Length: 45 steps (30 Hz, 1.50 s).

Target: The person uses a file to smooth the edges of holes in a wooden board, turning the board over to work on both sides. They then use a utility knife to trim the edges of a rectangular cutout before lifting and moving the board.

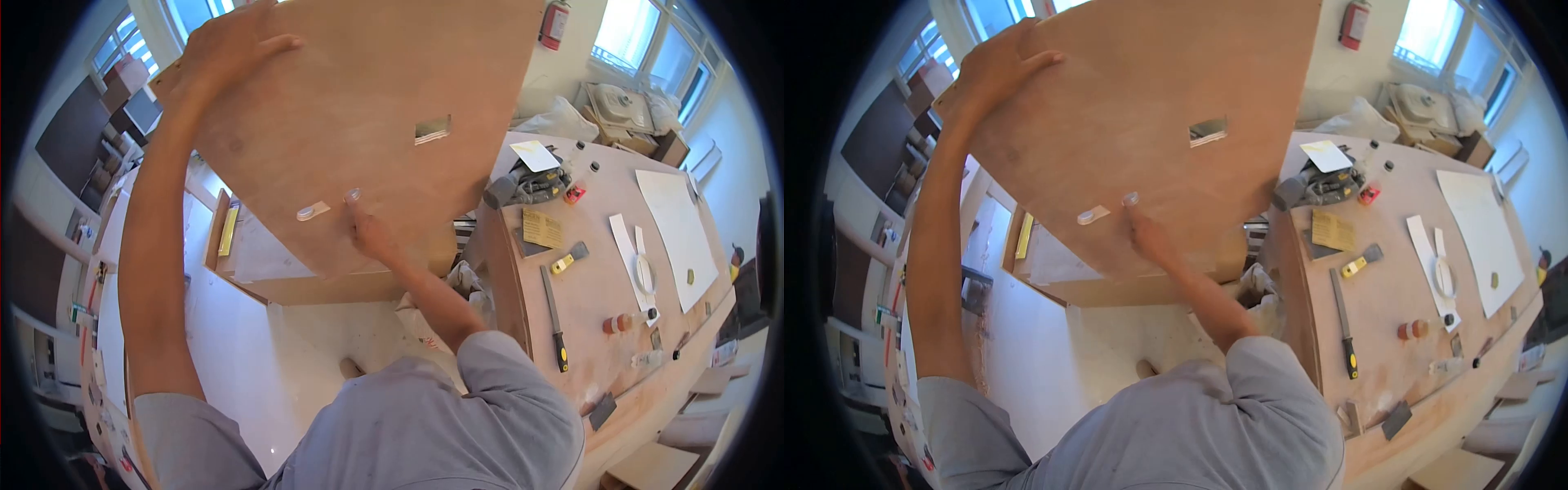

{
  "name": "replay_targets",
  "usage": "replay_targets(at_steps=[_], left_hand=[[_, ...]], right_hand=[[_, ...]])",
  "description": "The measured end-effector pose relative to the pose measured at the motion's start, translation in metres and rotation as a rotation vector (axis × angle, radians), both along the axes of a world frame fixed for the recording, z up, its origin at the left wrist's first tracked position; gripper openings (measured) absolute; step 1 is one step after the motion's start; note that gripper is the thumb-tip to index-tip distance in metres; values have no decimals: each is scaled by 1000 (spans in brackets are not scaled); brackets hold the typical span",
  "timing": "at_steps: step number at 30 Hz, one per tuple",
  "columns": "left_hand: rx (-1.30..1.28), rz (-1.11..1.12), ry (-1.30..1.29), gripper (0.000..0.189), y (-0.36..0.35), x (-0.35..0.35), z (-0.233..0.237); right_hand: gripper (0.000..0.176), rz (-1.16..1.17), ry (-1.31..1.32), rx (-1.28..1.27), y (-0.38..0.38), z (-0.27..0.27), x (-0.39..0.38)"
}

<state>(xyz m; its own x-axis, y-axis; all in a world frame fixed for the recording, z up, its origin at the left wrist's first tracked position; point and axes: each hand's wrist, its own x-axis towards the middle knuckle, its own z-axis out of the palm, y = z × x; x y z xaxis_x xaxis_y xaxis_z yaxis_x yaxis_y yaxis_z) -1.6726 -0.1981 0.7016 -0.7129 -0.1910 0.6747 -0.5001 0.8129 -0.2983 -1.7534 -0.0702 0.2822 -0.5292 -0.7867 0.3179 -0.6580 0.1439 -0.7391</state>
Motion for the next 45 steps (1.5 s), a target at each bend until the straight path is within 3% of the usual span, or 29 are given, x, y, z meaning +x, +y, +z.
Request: replay_targets(at_steps=[2, 4, 7, 9, 12, 15, 18, 21, 23, 24, 27, 29, 32, 35, 39, 41, 43, 44, 45], left_hand=[[7, -11, 5, 76, 1, 1, 2], [-18, -52, 29, 72, 1, 3, -2], [-32, -82, 42, 71, 1, 3, 1], [-20, -66, 28, 72, 3, 5, -1], [-24, -46, 30, 72, 9, 3, 2], [-37, -65, 51, 70, 7, 3, 1], [-12, -75, 51, 71, 8, 3, 0], [-13, -90, 56, 68, 12, 5, 0], [6, -110, 58, 65, 15, 6, 1], [13, -69, 42, 64, 16, 5, 2], [60, 42, 14, 64, 20, 2, 7], [119, 109, 12, 64, 23, -1, 12], [64, -14, 35, 65, -7, -5, 14], [27, 8, -45, 65, -44, -5, 35], [34, -309, 182, 51, -138, 25, 36], [-170, -155, 150, 47, -207, 49, 33], [-125, -105, 156, 47, -265, 71, 16], [-100, -72, 163, 47, -285, 78, 6], [-136, -137, 125, 46, -301, 84, -3]], right_hand=[[73, 13, 217, 253, 26, 25, -18], [65, -92, 224, -74, 38, 12, -46], [53, -449, 424, -407, 63, 18, -105], [58, -422, 584, -398, 92, 89, -114], [64, -354, 709, -19, 100, 94, -162], [66, -325, 688, -40, 88, 79, -181], [64, -269, 416, -108, 82, 88, -153], [63, -187, 460, -314, 68, 84, -135], [64, -174, 398, -158, 81, 94, -130], [64, -168, 365, -82, 87, 100, -125], [66, -187, 324, -331, 106, 87, -97], [67, -242, 356, -368, 112, 55, -95], [69, -289, 352, -217, 137, 28, -87], [70, -329, 251, -108, 176, 15, -84], [64, -450, 17, -48, 247, -2, -48], [67, -576, 221, 23, 289, -25, -30], [66, -765, 215, 194, 350, -51, -11], [67, -971, 334, 242, 383, -76, -5], [67, -1158, 292, 540, 446, -81, 2]])
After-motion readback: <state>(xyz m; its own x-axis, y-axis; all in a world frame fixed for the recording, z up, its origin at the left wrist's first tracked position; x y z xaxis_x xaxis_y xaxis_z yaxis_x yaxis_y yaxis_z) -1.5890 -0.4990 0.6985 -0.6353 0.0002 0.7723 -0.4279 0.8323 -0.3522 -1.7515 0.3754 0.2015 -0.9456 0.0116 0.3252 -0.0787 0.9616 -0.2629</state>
